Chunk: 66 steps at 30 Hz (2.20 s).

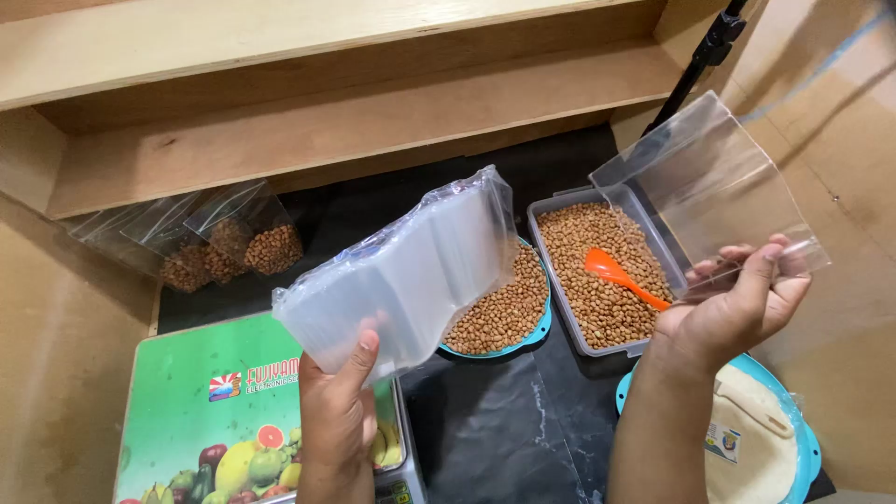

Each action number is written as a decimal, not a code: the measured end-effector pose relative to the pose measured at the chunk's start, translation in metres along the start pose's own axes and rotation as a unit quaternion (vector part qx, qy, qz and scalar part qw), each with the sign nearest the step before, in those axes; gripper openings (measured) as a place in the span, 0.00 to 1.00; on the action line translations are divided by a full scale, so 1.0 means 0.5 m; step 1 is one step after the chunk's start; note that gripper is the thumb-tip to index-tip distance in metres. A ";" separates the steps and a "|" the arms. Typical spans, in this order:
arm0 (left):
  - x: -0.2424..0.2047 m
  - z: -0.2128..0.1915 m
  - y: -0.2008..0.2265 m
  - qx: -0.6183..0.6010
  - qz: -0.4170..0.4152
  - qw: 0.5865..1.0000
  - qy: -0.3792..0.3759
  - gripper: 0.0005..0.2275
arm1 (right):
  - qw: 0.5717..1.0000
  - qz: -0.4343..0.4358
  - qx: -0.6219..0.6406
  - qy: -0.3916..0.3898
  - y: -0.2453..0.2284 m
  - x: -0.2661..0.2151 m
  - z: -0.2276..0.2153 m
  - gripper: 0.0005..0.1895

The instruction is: The recorder is packaging peanuts into small plastic bags.

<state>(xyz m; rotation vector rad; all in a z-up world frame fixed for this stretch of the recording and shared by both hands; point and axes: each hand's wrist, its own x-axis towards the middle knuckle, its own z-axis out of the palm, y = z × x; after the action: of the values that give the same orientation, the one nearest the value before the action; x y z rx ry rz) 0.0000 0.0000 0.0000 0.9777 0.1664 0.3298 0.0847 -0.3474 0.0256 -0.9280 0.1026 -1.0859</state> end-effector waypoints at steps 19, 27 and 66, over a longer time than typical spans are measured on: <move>-0.026 0.088 -0.006 0.059 -0.030 0.998 -0.008 0.25 | 0.963 0.136 0.105 -0.209 0.005 -0.020 0.005 0.06; -0.029 0.095 0.014 -0.010 -0.122 0.992 -0.020 0.27 | 0.895 0.219 0.031 -0.386 -0.018 -0.064 0.040 0.09; -0.020 0.025 0.025 -0.157 -0.146 0.975 -0.060 0.28 | 0.759 0.393 -0.021 -0.519 0.042 -0.088 0.016 0.41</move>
<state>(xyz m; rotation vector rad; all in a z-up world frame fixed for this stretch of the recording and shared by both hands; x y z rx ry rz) -0.0082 -0.0070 0.0172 0.6466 0.1408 0.0241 0.0814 -0.3049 0.0008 -1.2480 -0.3846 0.3031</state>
